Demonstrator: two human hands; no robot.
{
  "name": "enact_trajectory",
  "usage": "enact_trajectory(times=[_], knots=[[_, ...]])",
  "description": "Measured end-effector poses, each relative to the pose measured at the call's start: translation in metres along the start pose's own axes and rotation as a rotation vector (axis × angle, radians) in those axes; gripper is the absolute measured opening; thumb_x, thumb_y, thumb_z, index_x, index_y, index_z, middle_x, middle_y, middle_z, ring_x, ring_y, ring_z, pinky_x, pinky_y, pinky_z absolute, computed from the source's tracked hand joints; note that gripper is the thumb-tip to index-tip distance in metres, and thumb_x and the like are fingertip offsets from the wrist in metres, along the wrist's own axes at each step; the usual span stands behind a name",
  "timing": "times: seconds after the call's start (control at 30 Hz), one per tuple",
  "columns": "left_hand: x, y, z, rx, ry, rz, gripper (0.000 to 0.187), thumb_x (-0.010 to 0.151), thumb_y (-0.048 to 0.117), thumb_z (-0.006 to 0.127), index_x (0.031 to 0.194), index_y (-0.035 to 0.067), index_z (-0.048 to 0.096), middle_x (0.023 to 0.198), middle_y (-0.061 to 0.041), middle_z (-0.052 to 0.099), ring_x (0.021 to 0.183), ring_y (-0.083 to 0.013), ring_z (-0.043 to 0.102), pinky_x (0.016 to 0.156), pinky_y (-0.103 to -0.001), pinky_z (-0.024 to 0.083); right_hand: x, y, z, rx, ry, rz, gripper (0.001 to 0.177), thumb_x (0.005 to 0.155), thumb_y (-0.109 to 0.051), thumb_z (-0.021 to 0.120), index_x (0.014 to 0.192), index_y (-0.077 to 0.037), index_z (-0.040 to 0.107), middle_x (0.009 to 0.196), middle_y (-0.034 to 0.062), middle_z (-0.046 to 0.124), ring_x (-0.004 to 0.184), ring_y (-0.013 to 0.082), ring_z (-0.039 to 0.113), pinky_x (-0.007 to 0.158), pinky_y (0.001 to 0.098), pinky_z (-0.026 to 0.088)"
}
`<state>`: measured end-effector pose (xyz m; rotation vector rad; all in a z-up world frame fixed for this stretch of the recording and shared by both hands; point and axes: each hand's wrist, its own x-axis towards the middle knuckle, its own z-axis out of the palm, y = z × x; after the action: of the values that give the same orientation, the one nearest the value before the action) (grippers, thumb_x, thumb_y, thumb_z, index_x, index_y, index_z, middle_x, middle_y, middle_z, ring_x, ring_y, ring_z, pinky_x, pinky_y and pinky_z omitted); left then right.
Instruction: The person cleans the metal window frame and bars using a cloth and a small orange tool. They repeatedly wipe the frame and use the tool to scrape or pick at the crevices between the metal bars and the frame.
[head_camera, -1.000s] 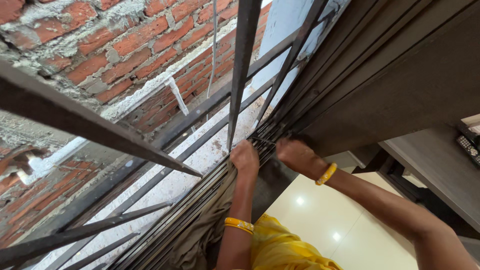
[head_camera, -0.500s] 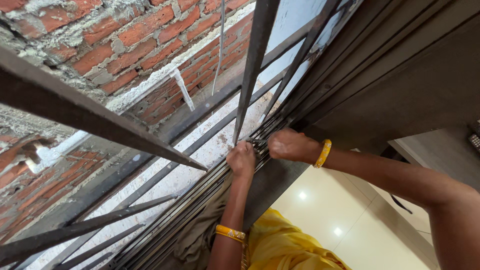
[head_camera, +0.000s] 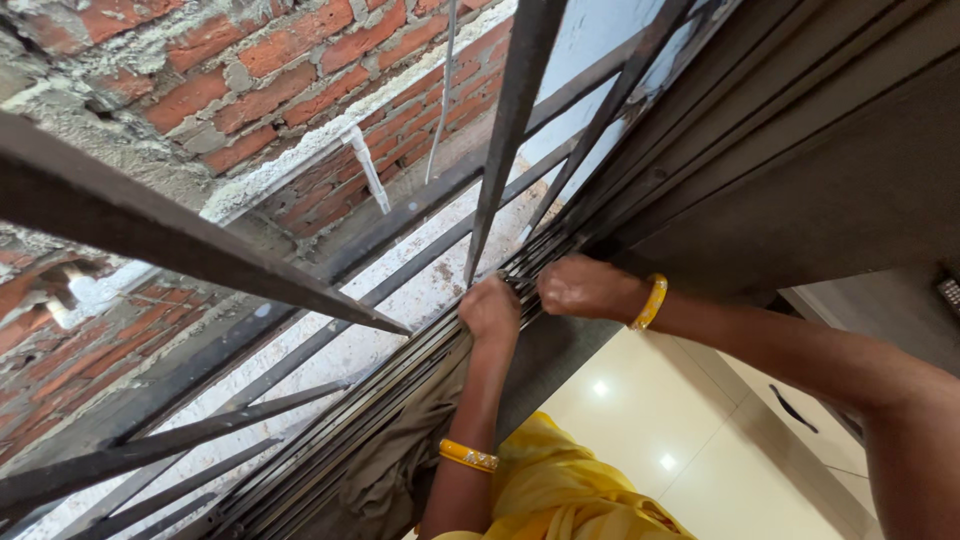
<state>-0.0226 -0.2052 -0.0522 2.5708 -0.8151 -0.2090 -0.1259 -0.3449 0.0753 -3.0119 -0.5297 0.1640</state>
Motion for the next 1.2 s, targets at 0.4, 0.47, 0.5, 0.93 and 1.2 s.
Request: enact_trajectory(times=[0.4,0.47,0.5,0.93,1.2], knots=[[-0.024,-0.034,-0.022,-0.02,0.113,0.122,0.021,0.088,0.025,0.061,0.081,0.008,0.071,0.068,-0.02,0.07,0.066,-0.0387,0.07,0.064,-0.051,0.054,0.011,0.008,-0.017,0.064,0.062,-0.015,0.02,0.081,-0.015,0.062,0.066,-0.002,0.06,0.072,0.016,0.062,0.072,0.0346,0.066,0.068,0.0467,0.054],[-0.03,-0.029,-0.038,0.048,0.001,0.146,0.023,0.093,0.025,0.061,0.082,0.006,0.069,0.07,-0.019,0.07,0.067,-0.0381,0.07,0.066,-0.049,0.055,0.007,0.013,-0.024,-0.139,0.297,-0.149,0.012,0.074,-0.014,0.062,0.066,-0.006,0.058,0.074,0.0136,0.063,0.075,0.0344,0.066,0.069,0.0462,0.054],[-0.031,-0.027,-0.045,0.02,0.008,0.158,0.025,0.093,0.026,0.062,0.082,0.005,0.07,0.071,-0.019,0.07,0.068,-0.0385,0.071,0.066,-0.05,0.055,0.007,0.012,-0.025,-0.229,0.232,-0.115,0.012,0.075,-0.015,0.062,0.067,-0.007,0.059,0.072,0.0125,0.062,0.075,0.0329,0.066,0.068,0.0453,0.054],[-0.01,-0.013,-0.007,-0.06,0.156,-0.042,0.024,0.087,0.028,0.066,0.076,0.007,0.072,0.074,-0.018,0.072,0.07,-0.0352,0.073,0.067,-0.046,0.057,0.01,0.005,-0.011,-0.122,-0.086,0.009,0.011,0.081,-0.01,0.063,0.077,0.0,0.065,0.072,0.0193,0.068,0.068,0.0358,0.071,0.06,0.0462,0.057],[-0.014,-0.041,0.007,-0.113,0.23,0.075,0.022,0.087,0.027,0.062,0.077,0.009,0.071,0.072,-0.017,0.071,0.074,-0.0365,0.07,0.072,-0.049,0.055,0.013,-0.016,-0.034,-0.279,-0.018,-0.117,0.011,0.074,-0.01,0.066,0.072,0.001,0.065,0.067,0.0169,0.066,0.062,0.032,0.071,0.051,0.0426,0.057]])
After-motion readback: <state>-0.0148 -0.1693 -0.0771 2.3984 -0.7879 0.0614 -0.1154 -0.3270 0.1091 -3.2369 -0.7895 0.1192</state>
